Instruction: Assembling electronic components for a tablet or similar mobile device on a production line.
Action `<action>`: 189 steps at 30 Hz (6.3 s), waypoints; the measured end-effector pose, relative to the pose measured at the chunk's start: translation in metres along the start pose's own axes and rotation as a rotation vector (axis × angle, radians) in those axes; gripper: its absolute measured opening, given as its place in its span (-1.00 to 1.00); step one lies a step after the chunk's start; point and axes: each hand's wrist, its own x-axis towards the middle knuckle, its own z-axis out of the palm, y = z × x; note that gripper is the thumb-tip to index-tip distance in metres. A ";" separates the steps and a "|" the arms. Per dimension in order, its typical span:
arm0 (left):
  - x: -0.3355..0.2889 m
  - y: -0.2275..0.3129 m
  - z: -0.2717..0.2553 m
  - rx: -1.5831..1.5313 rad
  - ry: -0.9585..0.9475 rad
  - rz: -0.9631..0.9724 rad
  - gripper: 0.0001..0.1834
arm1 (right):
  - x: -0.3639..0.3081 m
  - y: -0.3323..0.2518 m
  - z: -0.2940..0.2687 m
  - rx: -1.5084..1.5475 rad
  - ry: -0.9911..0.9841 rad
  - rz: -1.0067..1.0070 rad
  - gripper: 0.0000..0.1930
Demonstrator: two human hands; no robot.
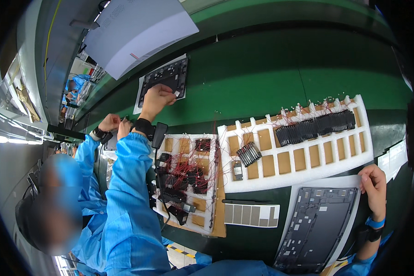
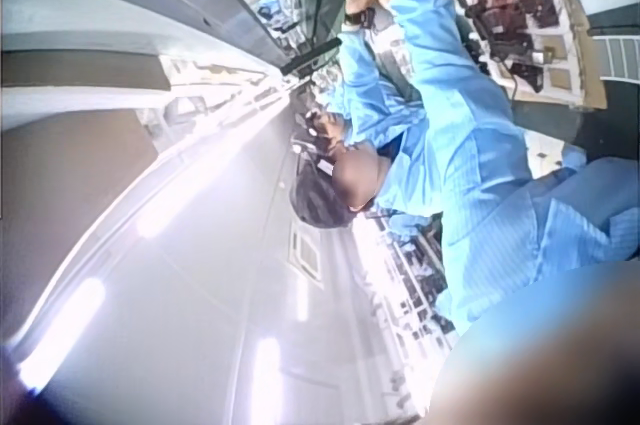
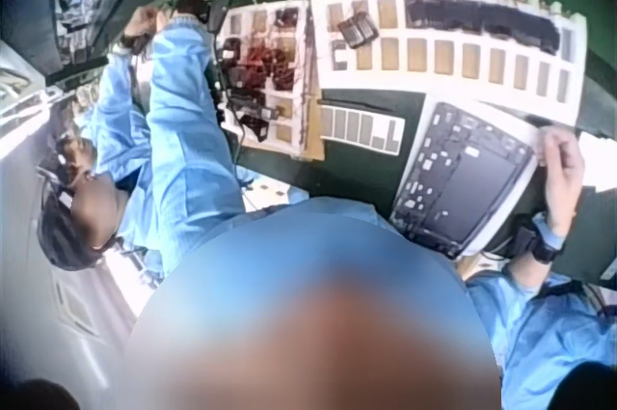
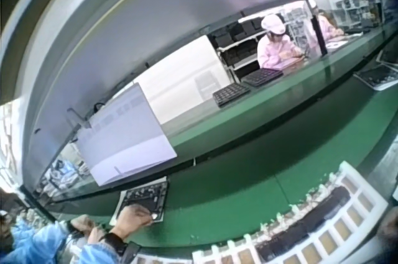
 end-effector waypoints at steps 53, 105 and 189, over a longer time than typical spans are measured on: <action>0.015 -0.018 0.010 1.008 0.195 0.334 -0.70 | -0.002 0.005 -0.001 -0.053 -0.011 0.014 -0.85; 0.051 -0.102 -0.053 0.844 -0.001 0.054 -0.54 | 0.003 0.009 -0.002 -0.077 0.046 -0.039 -0.84; -0.391 0.122 0.066 -0.469 -0.651 0.426 -0.88 | -0.113 -0.142 0.191 -1.186 -0.424 -1.607 -0.43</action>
